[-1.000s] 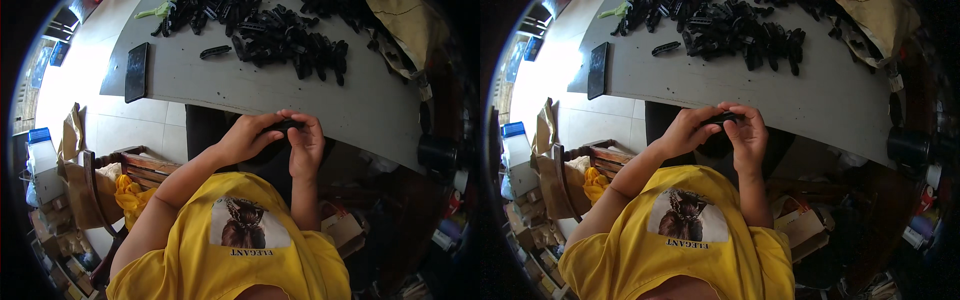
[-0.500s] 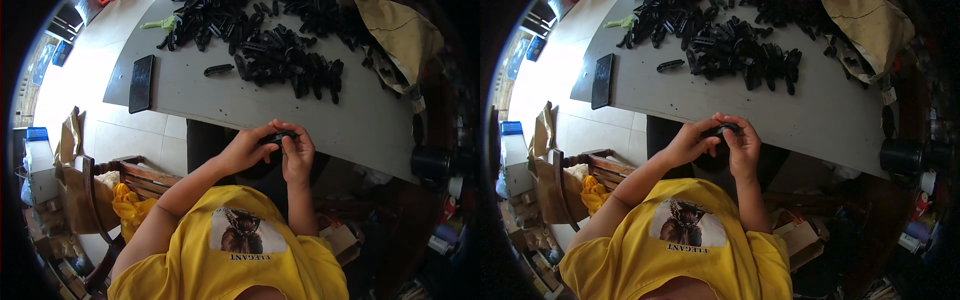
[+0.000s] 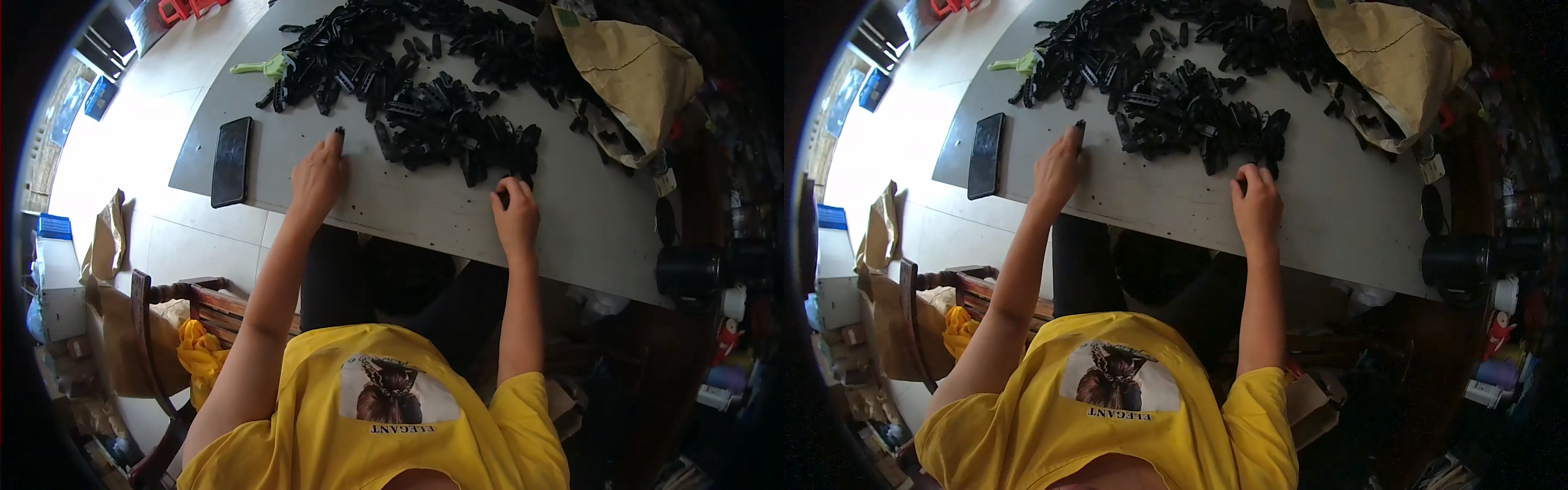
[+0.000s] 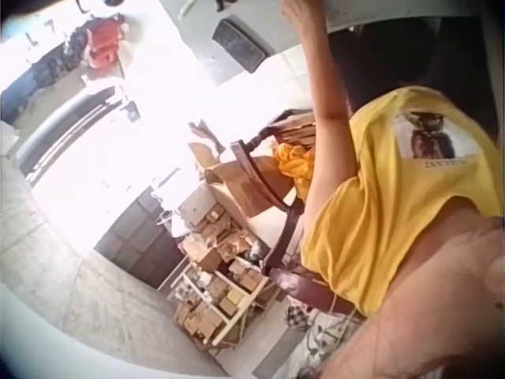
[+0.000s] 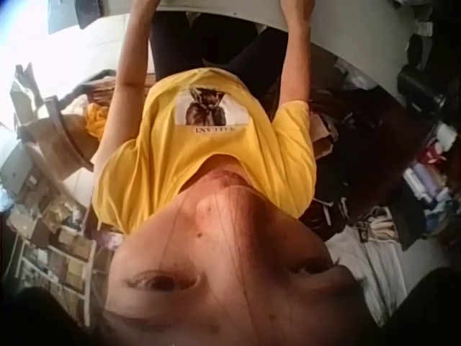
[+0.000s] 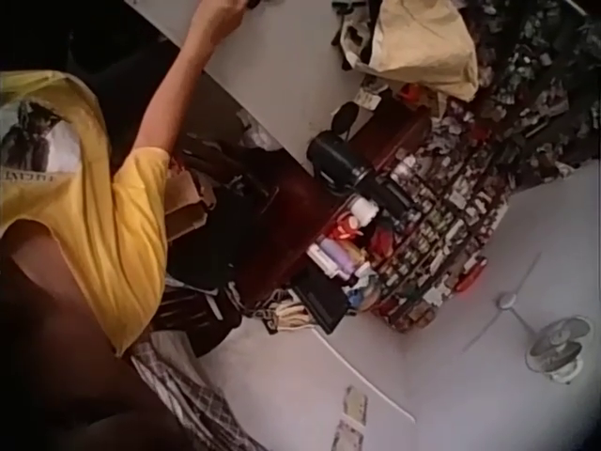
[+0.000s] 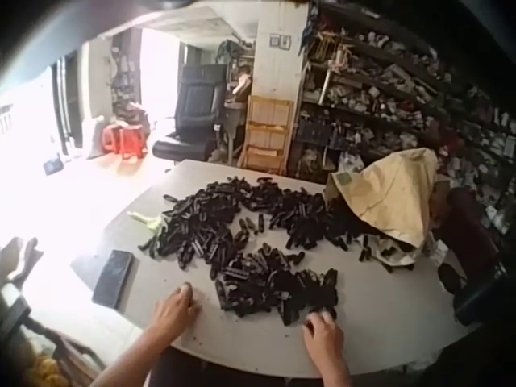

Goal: Manually assembling or inspecting small black plastic components on a workbench.

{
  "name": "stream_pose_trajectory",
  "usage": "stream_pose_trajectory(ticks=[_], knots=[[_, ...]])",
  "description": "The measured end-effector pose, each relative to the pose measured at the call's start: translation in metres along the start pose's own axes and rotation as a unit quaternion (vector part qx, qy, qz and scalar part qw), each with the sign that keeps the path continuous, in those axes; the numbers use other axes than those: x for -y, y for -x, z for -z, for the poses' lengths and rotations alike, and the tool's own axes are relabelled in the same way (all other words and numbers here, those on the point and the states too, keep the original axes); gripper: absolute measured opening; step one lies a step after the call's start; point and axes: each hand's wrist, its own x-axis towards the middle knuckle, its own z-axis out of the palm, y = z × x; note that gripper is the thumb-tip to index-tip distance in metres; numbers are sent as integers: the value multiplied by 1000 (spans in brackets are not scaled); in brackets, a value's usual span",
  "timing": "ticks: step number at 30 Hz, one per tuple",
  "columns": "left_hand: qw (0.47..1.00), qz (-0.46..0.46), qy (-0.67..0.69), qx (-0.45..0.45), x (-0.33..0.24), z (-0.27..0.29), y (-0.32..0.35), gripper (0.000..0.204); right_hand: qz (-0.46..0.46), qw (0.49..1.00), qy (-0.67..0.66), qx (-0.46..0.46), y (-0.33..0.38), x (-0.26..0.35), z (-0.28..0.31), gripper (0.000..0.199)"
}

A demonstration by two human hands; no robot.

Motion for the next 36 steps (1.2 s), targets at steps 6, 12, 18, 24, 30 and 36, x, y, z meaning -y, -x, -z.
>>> stream_pose_trajectory(ticks=[6, 12, 18, 24, 30, 36], knots=[[874, -53, 480, 52, -25, 3, 41, 22, -29, 931, -358, -67, 38, 38, 20, 12], [840, -144, 502, 148, -88, 17, 82, 27, -126, 749, -649, 40, 57, 90, 30, 18], [838, -180, 471, 207, -93, 22, 89, 35, -79, 829, -552, 47, 65, 86, 34, 23], [846, -208, 420, 256, -90, 23, 90, 34, -172, 717, -672, 66, 65, 77, 34, 29], [895, -277, 327, 123, -89, 13, 63, 22, -201, 698, -687, -14, 55, 50, 8, 11], [970, -195, 67, -125, -73, -7, -8, 26, -46, 978, -175, -106, -16, 12, 6, 17]])
